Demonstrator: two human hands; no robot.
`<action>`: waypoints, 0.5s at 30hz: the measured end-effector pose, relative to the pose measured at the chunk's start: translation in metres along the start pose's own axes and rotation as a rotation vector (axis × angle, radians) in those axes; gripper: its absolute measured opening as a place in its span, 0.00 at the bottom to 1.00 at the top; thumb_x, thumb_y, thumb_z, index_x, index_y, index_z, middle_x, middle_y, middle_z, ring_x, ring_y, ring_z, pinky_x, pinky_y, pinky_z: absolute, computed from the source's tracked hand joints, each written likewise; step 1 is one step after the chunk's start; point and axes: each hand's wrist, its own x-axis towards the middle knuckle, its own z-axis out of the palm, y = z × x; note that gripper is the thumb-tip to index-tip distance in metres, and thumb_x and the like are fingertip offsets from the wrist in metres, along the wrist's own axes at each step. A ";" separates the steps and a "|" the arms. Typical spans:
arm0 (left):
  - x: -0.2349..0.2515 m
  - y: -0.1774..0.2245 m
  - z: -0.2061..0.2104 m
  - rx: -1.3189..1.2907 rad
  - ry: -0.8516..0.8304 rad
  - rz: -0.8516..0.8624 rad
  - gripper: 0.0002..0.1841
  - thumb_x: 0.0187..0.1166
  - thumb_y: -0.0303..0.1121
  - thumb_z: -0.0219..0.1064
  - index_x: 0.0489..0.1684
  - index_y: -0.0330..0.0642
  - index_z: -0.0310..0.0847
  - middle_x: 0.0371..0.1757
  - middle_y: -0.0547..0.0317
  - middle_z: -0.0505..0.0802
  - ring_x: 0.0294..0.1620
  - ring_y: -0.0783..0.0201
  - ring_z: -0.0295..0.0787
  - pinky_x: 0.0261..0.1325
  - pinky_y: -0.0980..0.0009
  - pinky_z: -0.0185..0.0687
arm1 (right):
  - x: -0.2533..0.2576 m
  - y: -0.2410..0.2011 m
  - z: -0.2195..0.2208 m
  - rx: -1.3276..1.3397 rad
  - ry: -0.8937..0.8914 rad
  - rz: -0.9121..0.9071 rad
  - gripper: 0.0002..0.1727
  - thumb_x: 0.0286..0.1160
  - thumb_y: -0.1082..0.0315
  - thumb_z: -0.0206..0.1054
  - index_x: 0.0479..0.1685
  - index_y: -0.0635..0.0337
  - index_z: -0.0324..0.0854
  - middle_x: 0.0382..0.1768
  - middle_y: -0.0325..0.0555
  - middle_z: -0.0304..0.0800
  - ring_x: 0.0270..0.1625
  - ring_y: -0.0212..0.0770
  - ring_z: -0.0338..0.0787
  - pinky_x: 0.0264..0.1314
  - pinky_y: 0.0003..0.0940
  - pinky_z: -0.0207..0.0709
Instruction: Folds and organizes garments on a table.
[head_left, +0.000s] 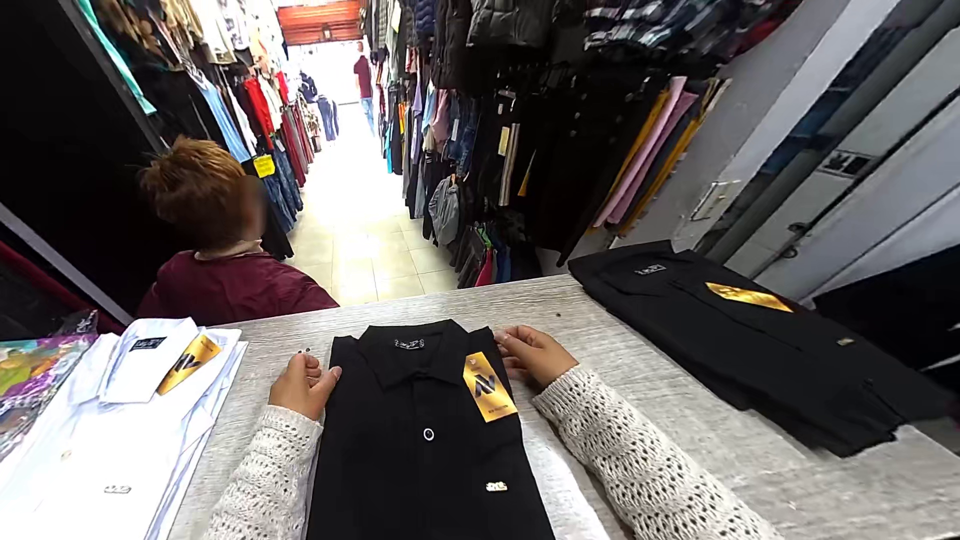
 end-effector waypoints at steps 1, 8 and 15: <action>-0.003 0.002 0.000 -0.003 -0.017 -0.006 0.30 0.83 0.44 0.69 0.72 0.26 0.72 0.64 0.35 0.88 0.63 0.46 0.88 0.71 0.50 0.77 | -0.006 -0.002 -0.001 0.013 -0.018 0.033 0.16 0.93 0.62 0.54 0.61 0.67 0.75 0.39 0.51 0.90 0.35 0.38 0.94 0.40 0.33 0.89; -0.035 0.035 -0.020 -0.059 -0.451 0.084 0.30 0.80 0.28 0.71 0.78 0.20 0.66 0.79 0.27 0.76 0.83 0.42 0.70 0.86 0.54 0.60 | -0.066 0.011 0.014 -0.175 -0.165 0.020 0.11 0.86 0.67 0.61 0.57 0.64 0.79 0.33 0.39 0.90 0.33 0.27 0.89 0.40 0.26 0.84; -0.028 -0.017 -0.015 -0.458 -0.420 0.160 0.23 0.80 0.32 0.71 0.70 0.27 0.76 0.66 0.34 0.87 0.68 0.50 0.85 0.76 0.53 0.75 | -0.092 0.015 0.044 0.002 -0.042 -0.250 0.12 0.83 0.77 0.54 0.61 0.64 0.73 0.33 0.33 0.92 0.35 0.23 0.92 0.41 0.21 0.88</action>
